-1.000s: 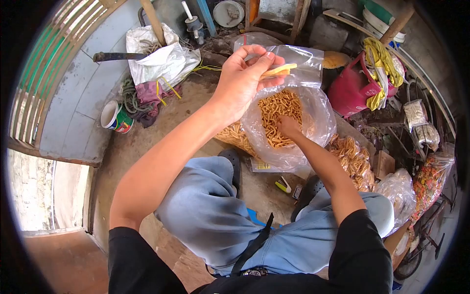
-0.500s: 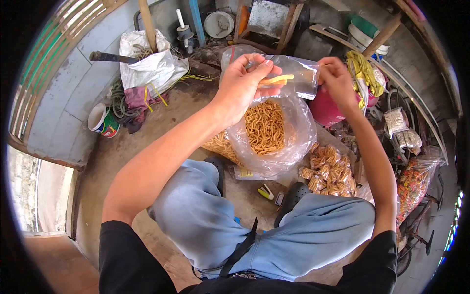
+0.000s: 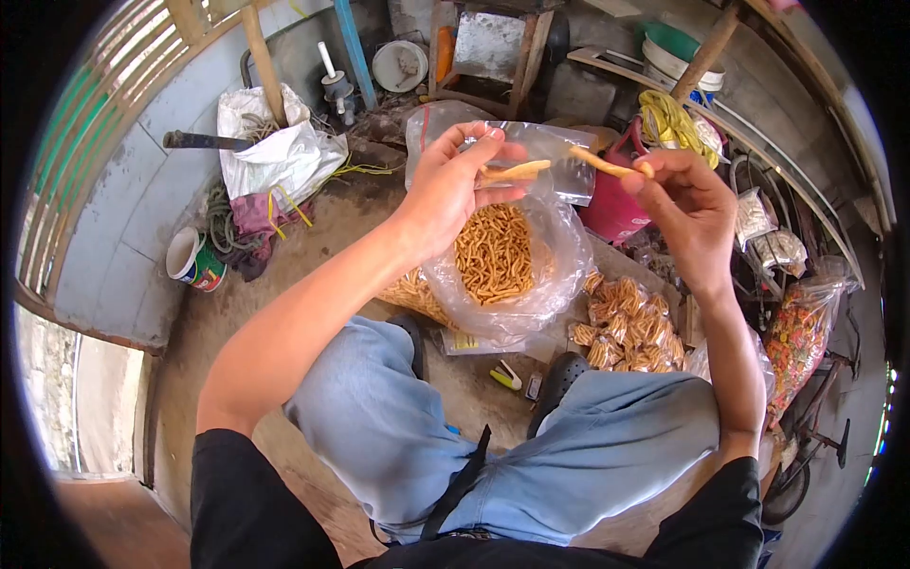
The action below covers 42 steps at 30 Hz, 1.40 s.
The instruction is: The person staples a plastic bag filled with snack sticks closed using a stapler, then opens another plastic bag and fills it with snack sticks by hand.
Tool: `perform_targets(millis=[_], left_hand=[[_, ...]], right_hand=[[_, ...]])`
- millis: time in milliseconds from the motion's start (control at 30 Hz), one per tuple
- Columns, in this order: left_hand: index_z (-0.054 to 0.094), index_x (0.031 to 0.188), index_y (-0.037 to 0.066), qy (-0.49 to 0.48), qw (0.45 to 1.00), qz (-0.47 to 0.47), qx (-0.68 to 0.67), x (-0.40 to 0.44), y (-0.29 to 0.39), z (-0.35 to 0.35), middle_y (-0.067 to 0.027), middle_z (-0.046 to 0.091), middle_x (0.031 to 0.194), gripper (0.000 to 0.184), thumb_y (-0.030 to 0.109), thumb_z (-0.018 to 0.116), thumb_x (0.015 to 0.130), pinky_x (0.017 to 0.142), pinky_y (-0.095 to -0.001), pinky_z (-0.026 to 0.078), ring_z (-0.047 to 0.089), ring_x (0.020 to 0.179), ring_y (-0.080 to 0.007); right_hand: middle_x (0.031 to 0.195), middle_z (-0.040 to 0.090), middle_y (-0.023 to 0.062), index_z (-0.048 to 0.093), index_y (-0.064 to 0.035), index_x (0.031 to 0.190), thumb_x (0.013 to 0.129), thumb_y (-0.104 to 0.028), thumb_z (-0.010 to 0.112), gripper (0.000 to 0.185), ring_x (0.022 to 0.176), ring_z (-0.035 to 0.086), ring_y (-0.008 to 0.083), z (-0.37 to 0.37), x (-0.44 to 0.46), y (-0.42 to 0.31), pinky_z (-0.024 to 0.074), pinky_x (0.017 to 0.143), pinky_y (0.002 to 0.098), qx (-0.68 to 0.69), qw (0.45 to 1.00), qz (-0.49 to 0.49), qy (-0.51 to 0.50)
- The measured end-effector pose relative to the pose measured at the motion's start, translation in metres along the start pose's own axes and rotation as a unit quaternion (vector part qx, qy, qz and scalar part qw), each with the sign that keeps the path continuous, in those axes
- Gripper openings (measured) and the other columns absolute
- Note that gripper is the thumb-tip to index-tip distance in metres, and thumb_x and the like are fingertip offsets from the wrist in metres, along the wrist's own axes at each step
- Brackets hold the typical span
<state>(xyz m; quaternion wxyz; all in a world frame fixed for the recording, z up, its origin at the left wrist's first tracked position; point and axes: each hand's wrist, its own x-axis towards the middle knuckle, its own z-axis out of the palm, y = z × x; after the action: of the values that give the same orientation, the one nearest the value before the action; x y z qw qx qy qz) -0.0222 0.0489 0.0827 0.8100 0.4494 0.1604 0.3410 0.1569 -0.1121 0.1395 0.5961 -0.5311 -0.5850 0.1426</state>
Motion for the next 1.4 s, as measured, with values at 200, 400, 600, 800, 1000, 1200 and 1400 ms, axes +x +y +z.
perform_targets(millis=[200,400,600,800,1000,1200,1400], left_hand=[[0.052,0.106,0.009,-0.049,0.998,-0.038,-0.023,-0.003,-0.001,0.011,-0.0112,0.064,0.105,0.014,0.019,0.050,0.096,0.077,-0.0371,0.058,0.066,0.094,-0.0263],[0.047,0.118,0.008,-0.110,0.994,-0.014,-0.009,-0.007,-0.003,0.013,-0.0151,0.060,0.112,0.026,0.008,0.050,0.092,0.089,-0.0398,0.054,0.061,0.106,-0.0281],[0.040,0.127,0.007,-0.115,0.993,-0.001,0.022,-0.009,-0.002,0.013,-0.0181,0.054,0.122,0.043,-0.007,0.052,0.087,0.096,-0.0410,0.050,0.058,0.111,-0.0281],[0.039,0.128,0.008,-0.118,0.993,0.019,0.025,-0.004,-0.007,0.007,-0.0180,0.054,0.125,0.043,-0.004,0.052,0.090,0.097,-0.0391,0.049,0.057,0.112,-0.0274],[0.039,0.123,0.001,-0.082,0.996,-0.007,-0.038,0.003,-0.001,-0.004,-0.0189,0.058,0.116,0.039,-0.005,0.055,0.088,0.095,-0.0387,0.051,0.059,0.109,-0.0283],[0.050,0.112,0.004,-0.052,0.996,-0.007,-0.073,0.003,0.009,-0.016,-0.0202,0.059,0.117,0.023,-0.002,0.052,0.089,0.097,-0.0399,0.050,0.058,0.111,-0.0286],[0.049,0.113,0.003,-0.032,0.998,0.003,-0.054,0.000,0.013,-0.023,-0.0197,0.061,0.113,0.025,-0.001,0.053,0.089,0.094,-0.0400,0.052,0.061,0.107,-0.0281]], right_hand=[[0.081,0.060,-0.0003,0.069,-0.0014,0.089,0.076,-0.005,0.075,0.015,0.063,0.047,0.0040,0.010,0.004,0.019,0.0370,0.054,0.0188,-0.179,0.979,-0.094,-0.007],[0.085,0.057,-0.0003,0.072,-0.0067,0.100,0.078,-0.010,0.074,0.022,0.067,0.045,0.0057,0.015,0.009,0.037,0.0360,0.054,0.0211,-0.188,0.978,-0.089,-0.012],[0.098,0.059,0.0036,0.072,-0.0072,0.100,0.082,-0.013,0.071,0.019,0.081,0.053,0.0086,0.021,0.009,0.041,0.0424,0.069,0.0215,-0.104,0.993,0.017,-0.049],[0.101,0.061,0.0051,0.071,-0.0042,0.098,0.084,-0.012,0.069,0.016,0.092,0.055,0.0111,0.024,0.012,0.052,0.0440,0.082,0.0242,-0.047,0.997,0.032,-0.049],[0.100,0.063,0.0049,0.065,-0.0027,0.103,0.095,-0.013,0.053,0.018,0.082,0.054,0.0064,0.010,0.019,0.063,0.0455,0.065,0.0214,0.073,0.996,0.018,-0.054],[0.089,0.064,0.0028,0.063,-0.0039,0.101,0.094,-0.017,0.052,0.018,0.071,0.055,0.0068,0.020,0.031,0.153,0.0455,0.062,0.0208,0.012,0.988,0.153,-0.007],[0.095,0.066,0.0161,0.066,-0.0108,0.106,0.086,-0.026,0.056,0.027,0.084,0.064,0.0300,0.061,-0.038,0.315,0.0497,0.077,0.0407,-0.368,0.838,0.120,-0.384]])
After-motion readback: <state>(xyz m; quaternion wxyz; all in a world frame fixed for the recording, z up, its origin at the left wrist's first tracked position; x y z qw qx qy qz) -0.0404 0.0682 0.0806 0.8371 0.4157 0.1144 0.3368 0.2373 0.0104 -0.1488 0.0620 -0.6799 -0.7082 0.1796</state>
